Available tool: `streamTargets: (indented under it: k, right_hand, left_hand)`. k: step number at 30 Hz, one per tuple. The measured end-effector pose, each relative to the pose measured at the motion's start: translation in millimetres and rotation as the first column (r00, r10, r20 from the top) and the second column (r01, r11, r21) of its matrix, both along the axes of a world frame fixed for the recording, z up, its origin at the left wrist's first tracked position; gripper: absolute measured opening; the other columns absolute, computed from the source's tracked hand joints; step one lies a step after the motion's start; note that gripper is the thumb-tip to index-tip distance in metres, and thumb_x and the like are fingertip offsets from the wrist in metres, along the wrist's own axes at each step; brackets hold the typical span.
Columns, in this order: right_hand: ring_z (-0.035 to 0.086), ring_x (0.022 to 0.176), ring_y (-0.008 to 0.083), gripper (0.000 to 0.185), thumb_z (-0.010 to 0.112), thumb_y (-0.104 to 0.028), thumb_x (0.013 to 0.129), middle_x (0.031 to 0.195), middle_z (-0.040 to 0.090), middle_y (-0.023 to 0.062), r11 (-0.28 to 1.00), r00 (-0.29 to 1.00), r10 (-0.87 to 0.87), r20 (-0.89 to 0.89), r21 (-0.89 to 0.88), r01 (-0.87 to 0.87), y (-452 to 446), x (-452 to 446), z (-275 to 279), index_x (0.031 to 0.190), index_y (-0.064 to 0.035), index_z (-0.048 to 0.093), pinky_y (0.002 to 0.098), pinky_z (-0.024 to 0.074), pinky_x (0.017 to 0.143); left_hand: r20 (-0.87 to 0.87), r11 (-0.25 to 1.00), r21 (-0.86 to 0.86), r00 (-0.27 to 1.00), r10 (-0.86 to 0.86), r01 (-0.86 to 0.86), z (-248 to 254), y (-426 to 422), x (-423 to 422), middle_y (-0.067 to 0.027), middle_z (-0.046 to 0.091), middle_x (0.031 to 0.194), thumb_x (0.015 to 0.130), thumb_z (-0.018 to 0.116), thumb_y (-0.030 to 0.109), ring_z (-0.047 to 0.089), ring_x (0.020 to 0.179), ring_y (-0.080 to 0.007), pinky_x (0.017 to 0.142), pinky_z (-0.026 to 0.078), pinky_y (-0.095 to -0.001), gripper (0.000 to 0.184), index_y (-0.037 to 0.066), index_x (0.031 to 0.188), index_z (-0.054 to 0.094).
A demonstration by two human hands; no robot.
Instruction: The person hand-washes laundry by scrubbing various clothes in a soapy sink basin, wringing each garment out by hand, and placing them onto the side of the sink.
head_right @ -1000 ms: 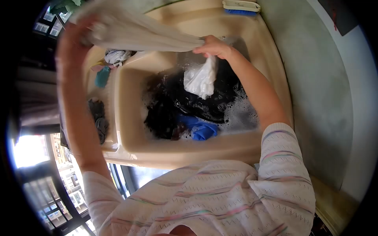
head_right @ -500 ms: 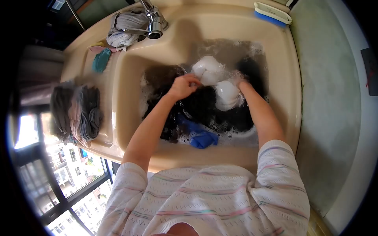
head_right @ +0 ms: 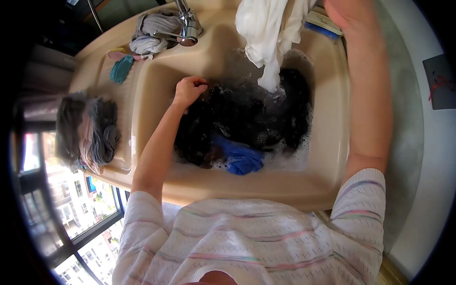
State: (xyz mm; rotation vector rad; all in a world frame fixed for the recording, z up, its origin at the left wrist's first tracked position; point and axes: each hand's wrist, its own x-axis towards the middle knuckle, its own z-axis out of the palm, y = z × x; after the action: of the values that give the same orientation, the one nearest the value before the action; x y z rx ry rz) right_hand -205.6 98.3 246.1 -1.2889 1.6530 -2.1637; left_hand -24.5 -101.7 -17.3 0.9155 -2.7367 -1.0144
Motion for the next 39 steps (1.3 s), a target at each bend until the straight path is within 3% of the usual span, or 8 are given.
streamTargets:
  k: [7,15,20,26,28,32,34,39]
  right_hand:
    - [0.060,0.082,0.0152,0.032,0.057,0.003,0.070,0.092,0.064,0.0053,0.939,0.998,-0.053,0.018,0.341,0.044,-19,-43,-199,0.100,-0.0041,0.060,0.0262,0.0469,0.073]
    - [0.060,0.088,0.0307,0.037,0.055,-0.026,0.078,0.094,0.062,0.0173,0.210,0.971,-0.238,-0.026,0.975,0.078,31,-2,-406,0.112,-0.0118,0.055,0.0377,0.0450,0.081]
    - [0.056,0.101,0.0298,0.037,0.055,-0.018,0.075,0.109,0.057,0.0182,-0.035,0.888,0.421,-0.187,0.974,0.222,27,-25,-356,0.111,-0.0092,0.057,0.0384,0.0448,0.084]
    - [0.058,0.081,0.0300,0.025,0.055,-0.006,0.068,0.085,0.062,0.0094,0.730,0.741,0.498,-0.451,0.679,-0.078,-29,55,-143,0.091,-0.0130,0.060,0.0394,0.0456,0.068]
    - [0.058,0.082,0.0282,0.029,0.057,-0.008,0.065,0.090,0.062,0.0040,0.832,0.724,0.477,-0.498,0.522,-0.189,-31,82,-102,0.093,-0.0143,0.059,0.0378,0.0461,0.070]
    - [0.060,0.085,0.0274,0.036,0.058,-0.006,0.063,0.095,0.062,0.0090,0.893,0.883,0.289,-0.370,0.436,-0.110,-40,43,-162,0.098,-0.0125,0.060,0.0341,0.0476,0.076]
    - [0.061,0.090,0.0255,0.036,0.062,-0.010,0.063,0.094,0.063,0.0112,0.657,0.958,0.086,-0.275,0.738,0.154,-18,-27,-232,0.099,-0.0080,0.060,0.0333,0.0479,0.078]
    - [0.057,0.095,0.0318,0.033,0.060,-0.012,0.070,0.101,0.060,0.0158,0.217,0.876,-0.304,-0.373,0.869,0.445,34,-47,-305,0.102,-0.0072,0.057,0.0394,0.0467,0.078]
  left_hand:
    - [-0.016,0.823,0.282,0.860,-0.510,0.493,31,83,56,-0.0101,0.064,0.078,0.071,0.063,0.016,0.061,0.073,-0.0227,0.070,0.048,-0.0313,0.019,0.007,0.088,0.065]
    - [0.289,0.636,-0.157,0.651,-0.702,0.755,22,117,65,-0.0096,0.057,0.084,0.073,0.061,0.023,0.058,0.081,-0.0282,0.074,0.048,-0.0365,0.027,0.015,0.098,0.065]
    - [-0.011,0.681,0.671,0.923,-0.385,0.293,39,87,21,-0.0107,0.053,0.107,0.080,0.058,0.032,0.053,0.095,-0.0273,0.074,0.048,-0.0417,0.034,0.013,0.109,0.059]
    - [-0.014,-0.082,0.996,0.935,0.354,0.046,-4,54,-38,-0.0150,0.045,0.119,0.087,0.043,0.047,0.048,0.106,-0.0327,0.076,0.047,-0.0493,0.052,0.012,0.125,0.040]
    - [-0.566,0.418,0.801,0.770,0.296,0.428,-9,72,-54,-0.0123,0.053,0.107,0.086,0.045,0.041,0.054,0.098,-0.0294,0.079,0.048,-0.0430,0.044,0.008,0.116,0.047]
    - [-0.631,0.943,0.103,0.754,-0.184,0.317,11,60,-45,-0.0117,0.057,0.098,0.085,0.049,0.022,0.058,0.089,-0.0279,0.076,0.050,-0.0386,0.029,0.001,0.106,0.050]
    - [-0.122,0.058,0.989,0.531,0.839,0.135,-3,43,-42,-0.0134,0.058,0.092,0.082,0.048,0.006,0.059,0.084,-0.0286,0.071,0.051,-0.0391,0.017,-0.002,0.096,0.052]
    - [0.024,0.487,0.757,0.764,0.645,-0.436,-43,3,0,-0.0084,0.059,0.084,0.073,0.047,-0.001,0.058,0.072,-0.0177,0.055,0.049,-0.0306,0.029,0.001,0.101,0.056]
